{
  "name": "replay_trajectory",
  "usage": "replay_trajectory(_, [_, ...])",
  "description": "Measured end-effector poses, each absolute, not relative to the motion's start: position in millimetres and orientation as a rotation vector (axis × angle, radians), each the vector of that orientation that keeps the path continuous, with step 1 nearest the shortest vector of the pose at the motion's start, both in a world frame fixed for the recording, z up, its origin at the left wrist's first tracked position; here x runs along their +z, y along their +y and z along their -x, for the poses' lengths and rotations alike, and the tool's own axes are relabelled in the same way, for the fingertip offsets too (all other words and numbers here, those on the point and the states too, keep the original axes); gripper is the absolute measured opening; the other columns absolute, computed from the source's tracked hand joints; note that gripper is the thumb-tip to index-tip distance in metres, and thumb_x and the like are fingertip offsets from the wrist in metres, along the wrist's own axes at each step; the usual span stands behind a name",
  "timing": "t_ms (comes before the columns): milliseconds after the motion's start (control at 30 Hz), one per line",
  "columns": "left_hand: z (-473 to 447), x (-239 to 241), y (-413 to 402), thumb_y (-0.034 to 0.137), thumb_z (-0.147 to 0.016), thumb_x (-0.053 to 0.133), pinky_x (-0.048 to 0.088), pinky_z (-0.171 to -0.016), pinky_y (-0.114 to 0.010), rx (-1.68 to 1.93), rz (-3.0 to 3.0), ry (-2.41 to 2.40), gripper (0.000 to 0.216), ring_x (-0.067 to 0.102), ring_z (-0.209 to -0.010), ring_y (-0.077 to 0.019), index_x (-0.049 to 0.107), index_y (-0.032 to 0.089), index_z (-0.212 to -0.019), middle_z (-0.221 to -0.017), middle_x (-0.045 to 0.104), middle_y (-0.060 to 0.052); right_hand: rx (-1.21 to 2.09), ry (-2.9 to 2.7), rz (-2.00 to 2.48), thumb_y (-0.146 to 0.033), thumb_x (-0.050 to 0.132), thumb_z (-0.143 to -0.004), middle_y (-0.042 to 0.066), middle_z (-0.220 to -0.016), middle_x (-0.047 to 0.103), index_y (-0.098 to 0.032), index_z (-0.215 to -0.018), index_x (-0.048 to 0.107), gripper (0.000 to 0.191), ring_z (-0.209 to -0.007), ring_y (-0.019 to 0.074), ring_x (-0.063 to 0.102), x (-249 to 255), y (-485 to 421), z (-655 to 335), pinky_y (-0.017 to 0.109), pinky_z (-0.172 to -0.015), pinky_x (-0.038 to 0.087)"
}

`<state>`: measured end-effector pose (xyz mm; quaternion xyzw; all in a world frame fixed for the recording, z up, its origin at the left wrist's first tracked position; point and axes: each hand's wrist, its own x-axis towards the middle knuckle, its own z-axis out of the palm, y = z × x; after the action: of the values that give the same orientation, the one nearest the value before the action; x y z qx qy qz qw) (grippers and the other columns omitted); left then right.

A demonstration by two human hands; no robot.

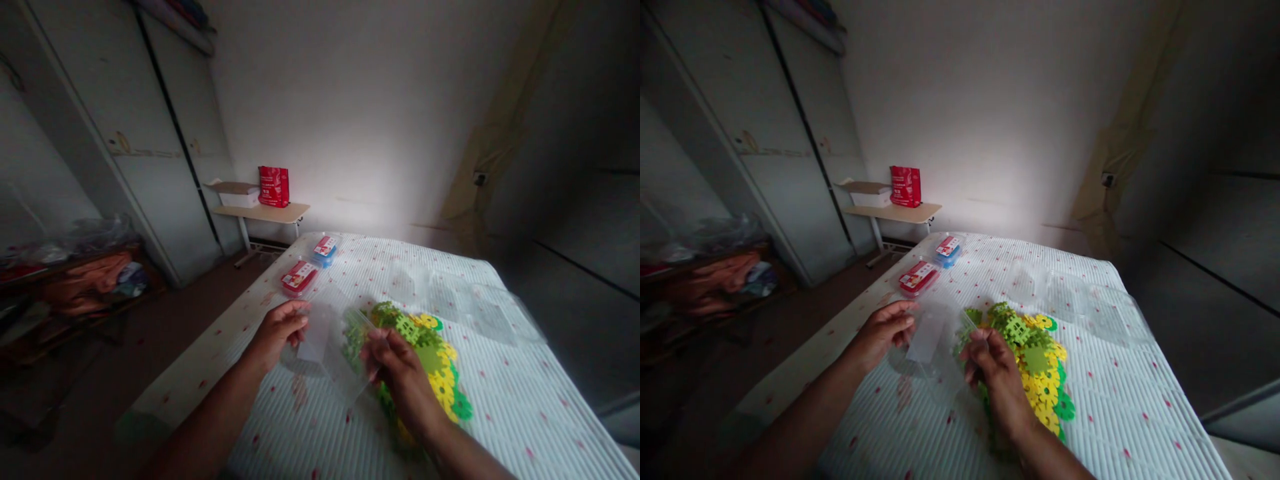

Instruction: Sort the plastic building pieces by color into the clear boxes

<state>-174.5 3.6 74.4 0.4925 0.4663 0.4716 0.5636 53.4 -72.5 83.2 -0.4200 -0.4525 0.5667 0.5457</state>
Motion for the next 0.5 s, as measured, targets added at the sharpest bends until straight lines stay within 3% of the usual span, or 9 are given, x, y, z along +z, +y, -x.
replay_trajectory(133, [181,72,6,0.033,-0.063,0.068,0.038,-0.042,-0.019,1.187,-1.167,1.177,0.046,0.052,-0.045,-0.0087,0.06,0.012,-0.103,-0.064,0.063,0.001,1.153,-1.269,1.016,-0.037,0.059,-0.081,-0.002,-0.071,0.054,-0.02,-0.087,0.053,0.018,-0.057,0.0106,0.051,81,-70,-52,0.021,-0.05,0.041])
replay_trajectory(267, [178,71,6,0.034,-0.062,0.071,0.049,-0.055,-0.026,1.288,-1.019,1.181,0.041,0.064,-0.062,-0.0162,0.063,0.012,-0.097,-0.077,0.068,-0.004,0.464,-1.795,0.962,-0.022,0.056,-0.085,0.001,-0.077,0.061,-0.02,-0.089,0.058,0.005,-0.069,0.0124,0.056,88,-70,-50,0.024,-0.061,0.046])
replay_trajectory(367, [178,74,6,0.038,-0.07,0.065,0.052,-0.069,-0.031,1.286,-0.823,0.969,0.04,0.067,-0.076,-0.0208,0.063,0.013,-0.101,-0.085,0.07,-0.008,-0.116,-2.157,0.759,-0.013,0.052,-0.087,0.005,-0.085,0.066,-0.018,-0.105,0.059,0.02,-0.076,0.0142,0.059,93,-73,-43,0.028,-0.069,0.047])
replay_trajectory(500, [187,78,6,0.038,-0.077,0.054,0.049,-0.085,-0.038,1.208,-0.639,0.687,0.041,0.066,-0.091,-0.0248,0.061,0.012,-0.108,-0.096,0.071,-0.012,-0.465,-2.301,0.646,-0.013,0.053,-0.087,0.005,-0.084,0.068,-0.014,-0.104,0.06,0.019,-0.072,0.0149,0.059,90,-75,-30,0.029,-0.063,0.045])
